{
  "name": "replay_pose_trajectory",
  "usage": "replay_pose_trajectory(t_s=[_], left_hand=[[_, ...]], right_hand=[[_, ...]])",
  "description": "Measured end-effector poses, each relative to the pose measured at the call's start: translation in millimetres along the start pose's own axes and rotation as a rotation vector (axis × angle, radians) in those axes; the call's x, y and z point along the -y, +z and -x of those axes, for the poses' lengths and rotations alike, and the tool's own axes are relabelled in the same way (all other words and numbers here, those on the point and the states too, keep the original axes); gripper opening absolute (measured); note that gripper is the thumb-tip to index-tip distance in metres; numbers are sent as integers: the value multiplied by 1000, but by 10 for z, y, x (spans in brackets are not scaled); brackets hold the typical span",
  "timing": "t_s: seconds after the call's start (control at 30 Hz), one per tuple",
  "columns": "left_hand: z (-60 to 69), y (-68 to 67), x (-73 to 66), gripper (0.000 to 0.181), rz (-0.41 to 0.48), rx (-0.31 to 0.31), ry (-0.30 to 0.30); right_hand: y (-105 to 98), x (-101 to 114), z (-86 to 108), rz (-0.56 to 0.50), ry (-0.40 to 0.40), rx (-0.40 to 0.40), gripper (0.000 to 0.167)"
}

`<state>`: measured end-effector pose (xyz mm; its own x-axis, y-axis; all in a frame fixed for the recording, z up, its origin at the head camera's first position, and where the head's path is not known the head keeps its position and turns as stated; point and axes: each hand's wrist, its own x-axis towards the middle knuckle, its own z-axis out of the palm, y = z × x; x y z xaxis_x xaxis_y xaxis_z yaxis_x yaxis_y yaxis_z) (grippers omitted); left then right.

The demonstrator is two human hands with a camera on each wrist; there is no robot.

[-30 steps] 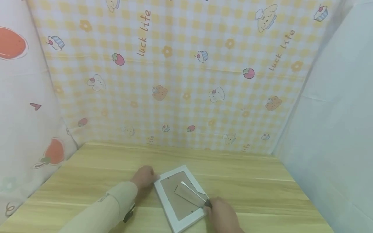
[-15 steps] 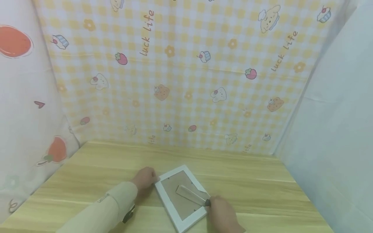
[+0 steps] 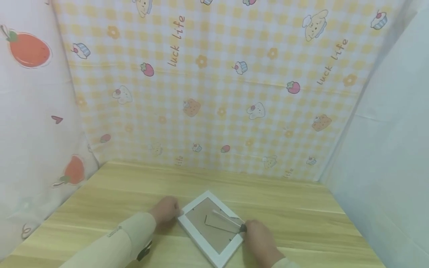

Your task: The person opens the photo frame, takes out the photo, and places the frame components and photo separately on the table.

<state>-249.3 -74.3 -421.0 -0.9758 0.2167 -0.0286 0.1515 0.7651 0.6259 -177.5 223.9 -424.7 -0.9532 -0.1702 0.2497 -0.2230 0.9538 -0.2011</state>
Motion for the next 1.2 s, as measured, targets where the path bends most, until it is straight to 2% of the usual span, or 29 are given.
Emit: replay_pose_trajectory(t_s=[0.3, 0.43, 0.6, 0.83, 1.07, 1.2], left_hand=[[44, -4, -6, 32, -39, 26, 35], [8, 18, 1, 31, -28, 26, 38], [-89, 36, -14, 27, 19, -16, 23], [-183, 59, -59, 23, 28, -7, -2], [-202, 122, -52, 23, 9, -6, 44], [-182, 121, -64, 24, 6, -8, 49]], right_hand=[[-21, -41, -52, -24, 32, 42, 15], [-43, -36, 0, -65, 96, 63, 12], [-89, -4, 83, -106, 141, 68, 14], [-20, 28, 152, -97, 137, 69, 17], [-1, 64, 138, -135, 143, 93, 18], [-14, 63, 115, -138, 130, 84, 19]])
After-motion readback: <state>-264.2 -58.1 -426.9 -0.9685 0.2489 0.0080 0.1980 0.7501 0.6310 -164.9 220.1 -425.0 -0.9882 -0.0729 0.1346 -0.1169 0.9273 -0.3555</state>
